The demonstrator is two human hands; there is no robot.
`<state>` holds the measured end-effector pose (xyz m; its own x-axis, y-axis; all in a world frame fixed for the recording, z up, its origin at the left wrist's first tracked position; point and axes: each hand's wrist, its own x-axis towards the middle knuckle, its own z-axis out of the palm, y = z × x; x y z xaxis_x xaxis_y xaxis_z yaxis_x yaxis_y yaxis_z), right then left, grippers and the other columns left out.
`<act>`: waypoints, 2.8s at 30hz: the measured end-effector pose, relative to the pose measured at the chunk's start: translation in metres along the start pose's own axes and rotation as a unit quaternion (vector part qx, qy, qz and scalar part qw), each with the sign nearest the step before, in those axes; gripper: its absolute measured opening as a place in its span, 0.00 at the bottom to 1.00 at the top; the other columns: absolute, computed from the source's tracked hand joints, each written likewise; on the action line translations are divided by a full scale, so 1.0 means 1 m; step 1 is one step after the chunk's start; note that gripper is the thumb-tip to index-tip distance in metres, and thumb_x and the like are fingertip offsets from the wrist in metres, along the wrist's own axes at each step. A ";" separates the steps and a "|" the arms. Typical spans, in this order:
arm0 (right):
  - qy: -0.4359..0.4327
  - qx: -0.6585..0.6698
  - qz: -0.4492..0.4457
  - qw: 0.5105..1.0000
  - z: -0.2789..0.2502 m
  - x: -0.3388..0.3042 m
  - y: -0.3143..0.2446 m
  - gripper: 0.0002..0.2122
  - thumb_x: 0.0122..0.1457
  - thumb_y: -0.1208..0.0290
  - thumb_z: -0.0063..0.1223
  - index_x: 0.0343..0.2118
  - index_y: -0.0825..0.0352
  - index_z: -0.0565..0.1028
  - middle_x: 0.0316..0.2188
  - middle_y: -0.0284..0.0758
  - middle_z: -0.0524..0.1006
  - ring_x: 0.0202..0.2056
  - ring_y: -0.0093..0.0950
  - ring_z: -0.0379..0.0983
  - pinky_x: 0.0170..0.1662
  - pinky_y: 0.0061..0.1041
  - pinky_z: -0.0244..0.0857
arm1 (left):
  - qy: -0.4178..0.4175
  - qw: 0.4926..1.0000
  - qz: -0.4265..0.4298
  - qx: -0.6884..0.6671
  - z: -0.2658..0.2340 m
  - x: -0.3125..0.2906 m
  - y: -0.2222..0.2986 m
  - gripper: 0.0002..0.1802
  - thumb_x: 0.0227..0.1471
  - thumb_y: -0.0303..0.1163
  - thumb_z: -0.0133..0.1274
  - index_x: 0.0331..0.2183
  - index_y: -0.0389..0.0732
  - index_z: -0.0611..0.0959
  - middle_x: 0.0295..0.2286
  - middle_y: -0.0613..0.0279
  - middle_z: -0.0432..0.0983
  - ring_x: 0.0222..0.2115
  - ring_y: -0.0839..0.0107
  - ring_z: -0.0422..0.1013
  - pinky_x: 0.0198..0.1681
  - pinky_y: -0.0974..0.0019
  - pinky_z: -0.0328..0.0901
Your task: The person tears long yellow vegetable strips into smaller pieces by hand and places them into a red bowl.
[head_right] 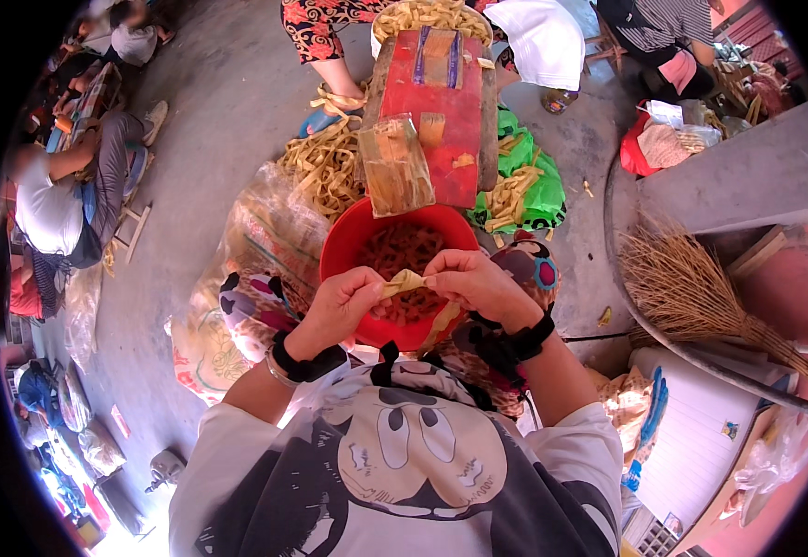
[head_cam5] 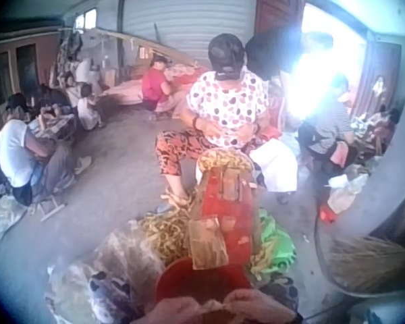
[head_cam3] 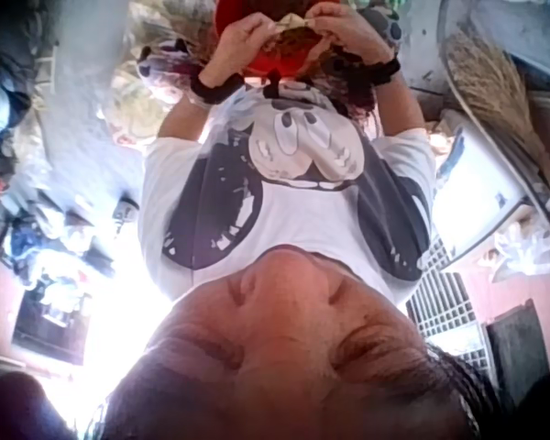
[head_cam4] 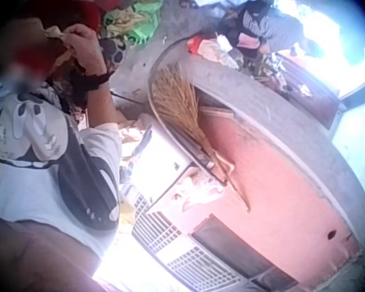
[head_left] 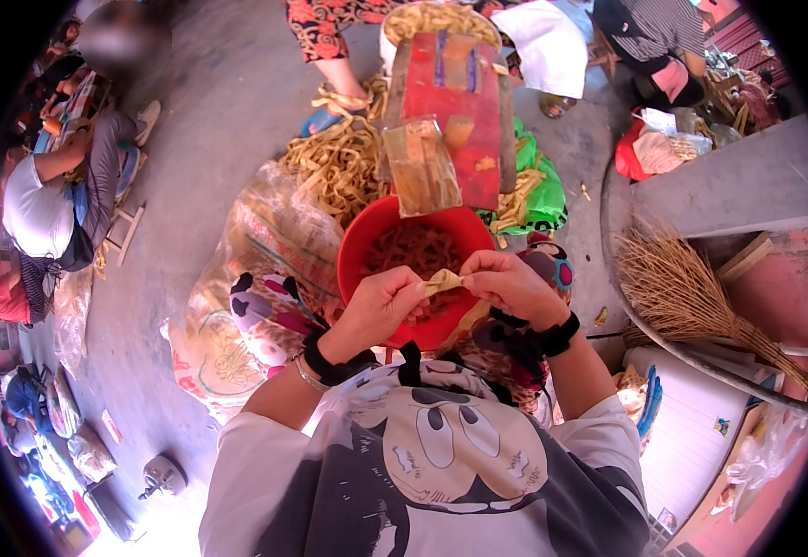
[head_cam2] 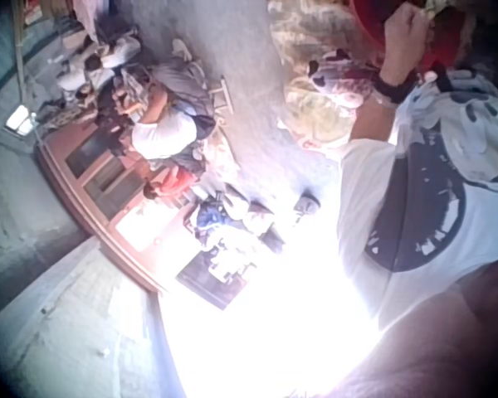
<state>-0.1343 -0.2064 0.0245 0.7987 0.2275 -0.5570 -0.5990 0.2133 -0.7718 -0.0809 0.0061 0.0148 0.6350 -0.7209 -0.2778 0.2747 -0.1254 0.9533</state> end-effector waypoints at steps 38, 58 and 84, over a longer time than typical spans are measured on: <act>0.311 -0.324 -0.174 0.876 -0.033 0.063 -0.011 0.09 0.51 0.66 0.47 0.26 0.68 0.71 0.14 0.33 0.69 0.16 0.24 0.64 0.20 0.19 0.57 | 0.134 0.791 0.158 0.575 -0.032 0.066 0.001 0.13 0.34 0.23 0.49 0.30 0.41 0.73 0.28 0.60 0.68 0.30 0.65 0.67 0.28 0.65 0.65; -0.003 -0.359 -0.259 0.897 0.029 0.028 -0.002 0.13 0.48 0.74 0.48 0.37 0.71 0.66 0.31 0.34 0.72 0.31 0.21 0.69 0.33 0.17 0.62 | -0.074 0.986 -0.127 -0.084 -0.015 0.010 0.011 0.08 0.51 0.32 0.43 0.28 0.39 0.73 0.17 0.69 0.65 0.14 0.82 0.61 0.17 0.80 0.57; -0.023 0.046 -0.009 0.999 0.020 0.030 0.022 0.13 0.51 0.70 0.49 0.39 0.65 0.64 0.23 0.28 0.69 0.18 0.14 0.64 0.19 0.11 0.57 | -0.010 0.949 0.162 0.268 -0.004 0.034 -0.011 0.06 0.42 0.25 0.46 0.29 0.36 0.70 0.28 0.51 0.68 0.28 0.53 0.67 0.30 0.64 0.63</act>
<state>-0.1244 -0.1762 -0.0035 0.8071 0.2659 -0.5271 -0.5891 0.3027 -0.7493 -0.0594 -0.0140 -0.0055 0.6081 -0.7929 0.0382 -0.3441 -0.2200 0.9128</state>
